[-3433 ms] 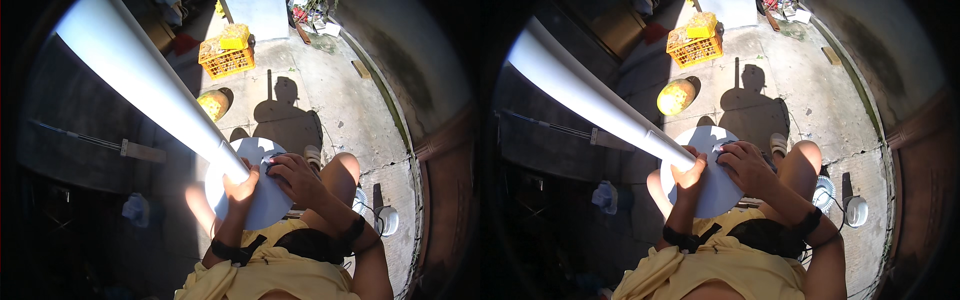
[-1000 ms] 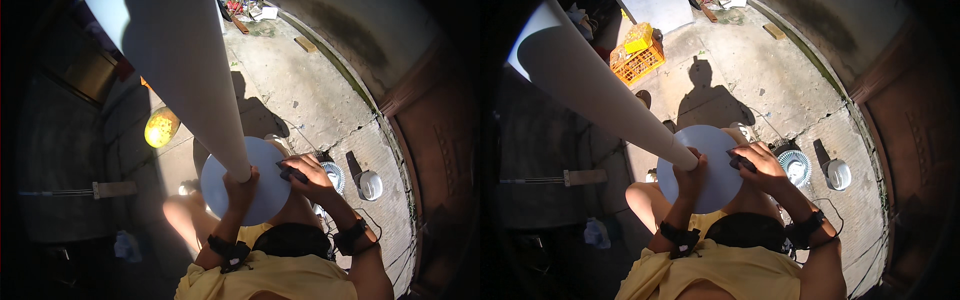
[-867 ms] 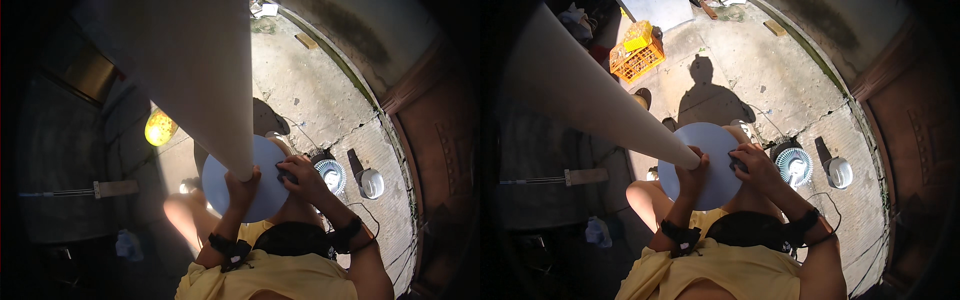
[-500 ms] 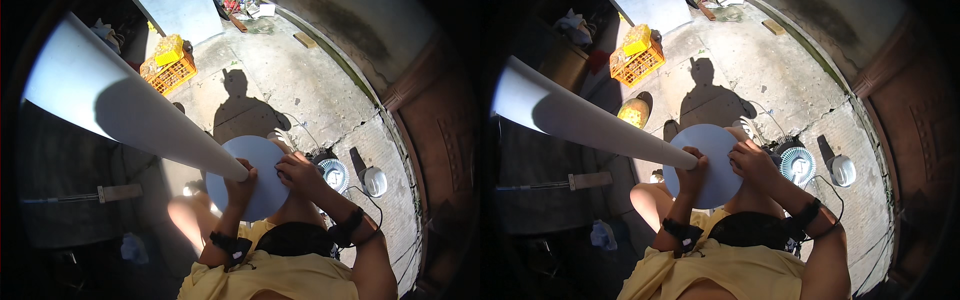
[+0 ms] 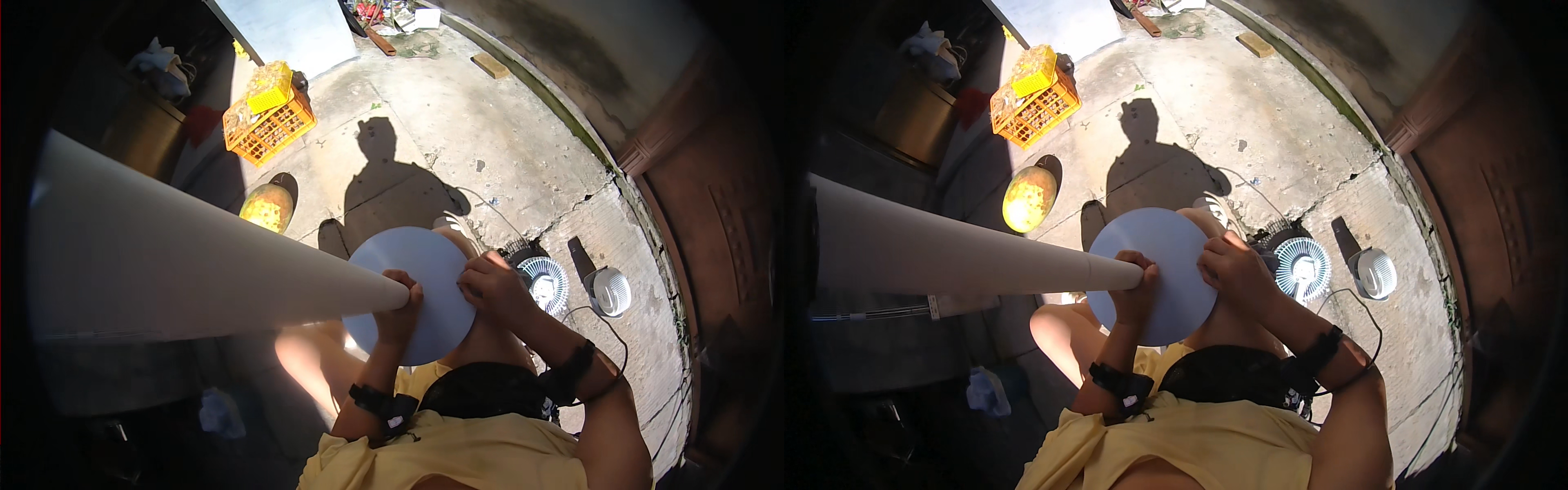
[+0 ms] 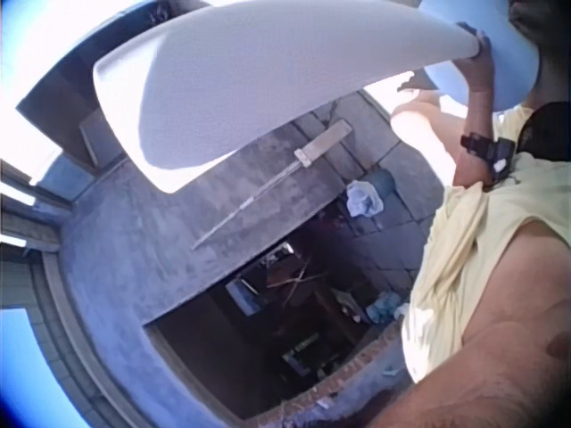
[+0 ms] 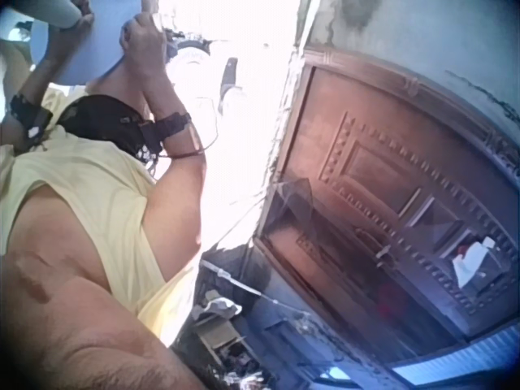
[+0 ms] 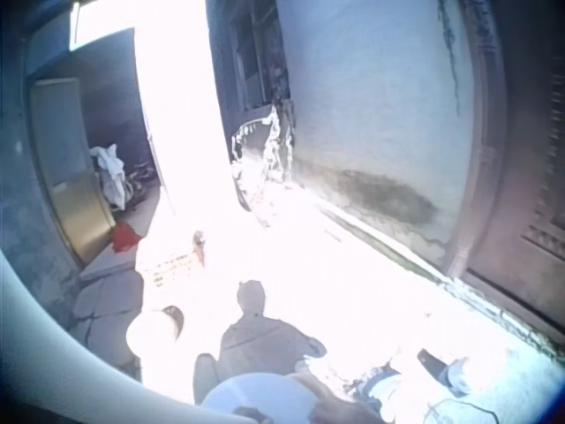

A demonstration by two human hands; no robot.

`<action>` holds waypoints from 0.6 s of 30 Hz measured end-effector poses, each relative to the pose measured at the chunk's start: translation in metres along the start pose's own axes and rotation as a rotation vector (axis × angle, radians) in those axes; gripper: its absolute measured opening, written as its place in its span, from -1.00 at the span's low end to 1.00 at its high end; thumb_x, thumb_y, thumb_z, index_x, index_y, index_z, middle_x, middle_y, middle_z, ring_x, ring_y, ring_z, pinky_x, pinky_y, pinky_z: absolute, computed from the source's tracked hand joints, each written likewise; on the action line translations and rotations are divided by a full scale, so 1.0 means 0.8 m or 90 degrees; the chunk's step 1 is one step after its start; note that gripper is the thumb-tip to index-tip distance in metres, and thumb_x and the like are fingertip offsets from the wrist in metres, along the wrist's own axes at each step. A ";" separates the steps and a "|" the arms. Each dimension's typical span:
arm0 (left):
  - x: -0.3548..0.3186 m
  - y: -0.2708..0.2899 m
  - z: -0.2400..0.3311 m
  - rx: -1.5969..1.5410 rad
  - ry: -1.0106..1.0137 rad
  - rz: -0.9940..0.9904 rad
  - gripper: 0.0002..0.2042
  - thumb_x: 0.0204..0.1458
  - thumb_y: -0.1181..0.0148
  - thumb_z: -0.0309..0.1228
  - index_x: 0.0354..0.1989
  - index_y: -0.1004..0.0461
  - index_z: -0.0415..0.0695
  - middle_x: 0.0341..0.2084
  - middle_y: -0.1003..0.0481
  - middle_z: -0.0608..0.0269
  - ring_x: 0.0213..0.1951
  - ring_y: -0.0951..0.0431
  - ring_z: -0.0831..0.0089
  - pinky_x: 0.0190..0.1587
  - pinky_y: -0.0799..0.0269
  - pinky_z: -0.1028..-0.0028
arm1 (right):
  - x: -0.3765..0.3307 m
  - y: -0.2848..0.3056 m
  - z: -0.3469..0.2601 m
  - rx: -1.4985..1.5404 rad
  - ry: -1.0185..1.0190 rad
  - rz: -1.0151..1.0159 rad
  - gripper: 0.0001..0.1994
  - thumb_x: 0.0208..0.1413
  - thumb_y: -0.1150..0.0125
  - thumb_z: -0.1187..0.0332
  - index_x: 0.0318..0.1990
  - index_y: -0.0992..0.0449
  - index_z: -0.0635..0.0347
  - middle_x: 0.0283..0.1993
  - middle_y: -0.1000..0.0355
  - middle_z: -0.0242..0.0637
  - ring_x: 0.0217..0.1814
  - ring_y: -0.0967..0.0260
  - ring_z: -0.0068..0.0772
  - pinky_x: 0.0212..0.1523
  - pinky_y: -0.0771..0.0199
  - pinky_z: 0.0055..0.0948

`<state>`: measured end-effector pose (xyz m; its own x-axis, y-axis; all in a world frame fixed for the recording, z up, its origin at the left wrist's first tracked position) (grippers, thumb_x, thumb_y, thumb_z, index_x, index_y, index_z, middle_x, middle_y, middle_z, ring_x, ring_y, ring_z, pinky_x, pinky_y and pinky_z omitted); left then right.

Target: The recorder is assembling a white pedestal fan, specifically attaching the pole to the base and then mounting the fan motor and head.

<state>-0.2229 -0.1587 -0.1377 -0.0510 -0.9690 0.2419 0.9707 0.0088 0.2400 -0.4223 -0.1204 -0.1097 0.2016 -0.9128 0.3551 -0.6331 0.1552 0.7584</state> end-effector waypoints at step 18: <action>0.000 0.004 -0.004 0.044 -0.017 0.003 -0.87 -0.11 -0.19 -0.62 -0.41 -0.37 -0.20 -0.52 -0.42 0.25 -0.46 -0.47 0.43 -0.31 -0.44 0.46 | 0.047 -0.008 0.027 -0.081 0.121 0.075 -0.83 -0.17 -0.35 0.45 -0.37 -0.50 0.19 -0.33 -0.41 -0.29 -0.25 -0.38 -0.24 -0.16 -0.48 -0.40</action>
<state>-0.2193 -0.1599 -0.1402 -0.0543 -0.9618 0.2683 0.9526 0.0306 0.3026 -0.4267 -0.1635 -0.1128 0.2764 -0.8002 0.5322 -0.5635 0.3136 0.7643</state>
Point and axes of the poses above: each hand's wrist, its own x-axis towards the middle knuckle, its own y-axis out of the back of the hand, z = x × y, the point moved 3 cm from there along x, towards the middle knuckle
